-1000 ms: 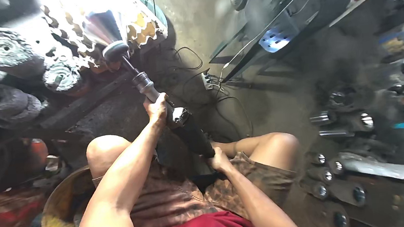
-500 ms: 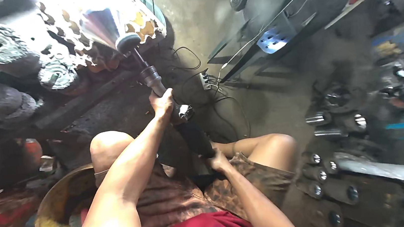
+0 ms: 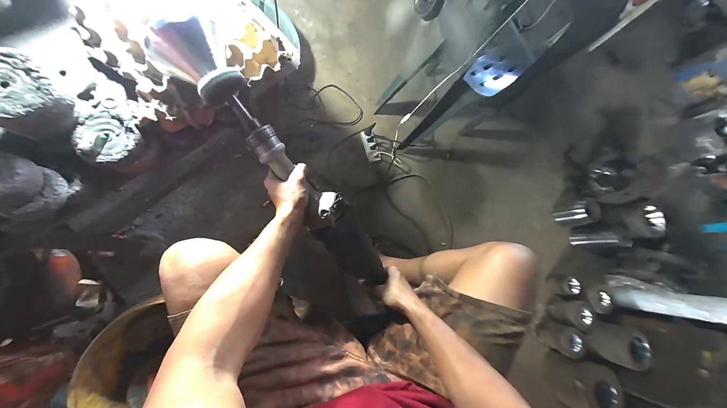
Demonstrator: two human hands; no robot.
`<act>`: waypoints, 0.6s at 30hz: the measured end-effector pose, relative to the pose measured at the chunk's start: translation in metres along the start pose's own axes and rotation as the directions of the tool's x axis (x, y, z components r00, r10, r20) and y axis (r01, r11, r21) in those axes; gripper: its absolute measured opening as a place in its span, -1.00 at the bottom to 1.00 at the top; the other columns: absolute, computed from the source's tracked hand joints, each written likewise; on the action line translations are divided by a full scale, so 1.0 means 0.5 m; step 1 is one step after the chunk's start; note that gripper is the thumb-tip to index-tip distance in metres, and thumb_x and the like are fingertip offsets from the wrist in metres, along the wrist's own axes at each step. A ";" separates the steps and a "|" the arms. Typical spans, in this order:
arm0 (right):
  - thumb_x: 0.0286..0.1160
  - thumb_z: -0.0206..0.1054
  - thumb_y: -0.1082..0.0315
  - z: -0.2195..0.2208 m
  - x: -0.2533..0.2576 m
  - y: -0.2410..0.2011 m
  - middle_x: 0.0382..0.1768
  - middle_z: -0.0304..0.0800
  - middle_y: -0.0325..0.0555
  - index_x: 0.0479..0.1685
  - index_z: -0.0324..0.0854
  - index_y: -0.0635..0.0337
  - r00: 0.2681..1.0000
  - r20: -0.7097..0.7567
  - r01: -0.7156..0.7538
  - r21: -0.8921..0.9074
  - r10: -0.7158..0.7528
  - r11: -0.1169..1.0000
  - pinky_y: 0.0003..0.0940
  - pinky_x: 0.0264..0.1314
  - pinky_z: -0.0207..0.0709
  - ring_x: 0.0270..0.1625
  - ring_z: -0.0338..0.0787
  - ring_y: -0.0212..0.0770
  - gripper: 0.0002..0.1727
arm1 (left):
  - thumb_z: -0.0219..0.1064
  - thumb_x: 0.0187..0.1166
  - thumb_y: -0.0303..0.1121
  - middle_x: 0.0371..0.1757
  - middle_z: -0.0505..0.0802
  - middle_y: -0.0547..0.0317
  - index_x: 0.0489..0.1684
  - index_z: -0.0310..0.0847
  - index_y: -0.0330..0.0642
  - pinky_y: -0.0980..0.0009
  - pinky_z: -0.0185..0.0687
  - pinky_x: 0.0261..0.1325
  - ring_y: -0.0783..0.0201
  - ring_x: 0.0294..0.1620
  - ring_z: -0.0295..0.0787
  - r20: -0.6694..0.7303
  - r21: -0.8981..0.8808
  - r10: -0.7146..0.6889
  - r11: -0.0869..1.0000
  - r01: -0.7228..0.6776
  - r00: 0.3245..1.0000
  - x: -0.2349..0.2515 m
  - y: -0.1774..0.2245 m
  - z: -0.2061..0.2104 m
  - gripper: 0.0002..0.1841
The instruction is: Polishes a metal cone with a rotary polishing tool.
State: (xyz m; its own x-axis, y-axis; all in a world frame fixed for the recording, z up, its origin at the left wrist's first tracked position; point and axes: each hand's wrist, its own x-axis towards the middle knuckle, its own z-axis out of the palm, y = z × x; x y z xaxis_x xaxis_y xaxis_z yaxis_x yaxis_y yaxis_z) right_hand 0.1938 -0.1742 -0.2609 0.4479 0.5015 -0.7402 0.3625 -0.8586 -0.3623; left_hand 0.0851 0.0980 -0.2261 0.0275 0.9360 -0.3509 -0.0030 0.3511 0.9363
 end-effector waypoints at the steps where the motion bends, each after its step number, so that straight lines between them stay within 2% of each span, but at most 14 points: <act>1: 0.27 0.60 -0.19 0.001 0.001 0.001 0.02 0.89 0.02 0.18 0.71 0.16 1.000 -0.003 0.003 -0.015 -0.003 1.000 0.08 0.33 0.70 0.14 0.87 -0.05 -0.33 | 0.50 0.35 -0.39 -0.41 0.79 0.14 -0.16 0.65 -0.25 0.24 0.76 -0.30 0.29 -0.44 0.76 -0.004 -0.006 -0.007 1.000 0.007 1.000 -0.003 0.001 -0.003 -0.78; 9: 0.28 0.57 -0.15 -0.003 0.007 -0.002 -0.14 0.91 -0.06 -0.10 0.80 0.07 0.998 0.013 0.065 -0.060 -0.064 0.996 0.13 0.19 0.72 0.01 0.88 -0.08 -0.52 | 0.43 0.38 -0.47 -0.51 0.80 0.17 -0.19 0.60 -0.24 0.28 0.82 -0.44 0.28 -0.57 0.79 -0.020 -0.129 -0.030 0.991 0.027 0.999 -0.010 -0.002 -0.020 -0.85; 15: 0.29 0.57 -0.15 -0.004 0.008 -0.002 -0.14 0.90 -0.05 -0.08 0.80 0.10 0.998 0.015 0.067 -0.059 -0.066 0.996 0.12 0.20 0.71 0.01 0.88 -0.08 -0.50 | 0.45 0.38 -0.45 -0.49 0.80 0.15 -0.15 0.60 -0.25 0.28 0.82 -0.41 0.28 -0.54 0.79 -0.024 -0.122 -0.043 0.992 0.040 0.999 -0.010 0.003 -0.016 -0.82; 18: 0.26 0.60 -0.18 -0.001 0.009 0.002 -0.06 0.90 -0.02 0.07 0.75 0.12 0.999 -0.002 0.033 -0.031 -0.033 0.999 0.08 0.26 0.71 0.05 0.88 -0.09 -0.41 | 0.48 0.37 -0.43 -0.45 0.80 0.13 -0.15 0.62 -0.25 0.24 0.80 -0.37 0.27 -0.50 0.78 -0.007 -0.092 -0.029 0.995 0.028 1.000 -0.005 0.001 -0.009 -0.80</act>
State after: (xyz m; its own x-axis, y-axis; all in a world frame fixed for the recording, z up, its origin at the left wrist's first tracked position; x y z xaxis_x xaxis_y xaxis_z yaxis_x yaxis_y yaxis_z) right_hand 0.1966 -0.1728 -0.2641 0.4371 0.5298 -0.7268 0.4023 -0.8379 -0.3689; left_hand 0.0807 0.0961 -0.2251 0.0203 0.9255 -0.3782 -0.0940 0.3784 0.9209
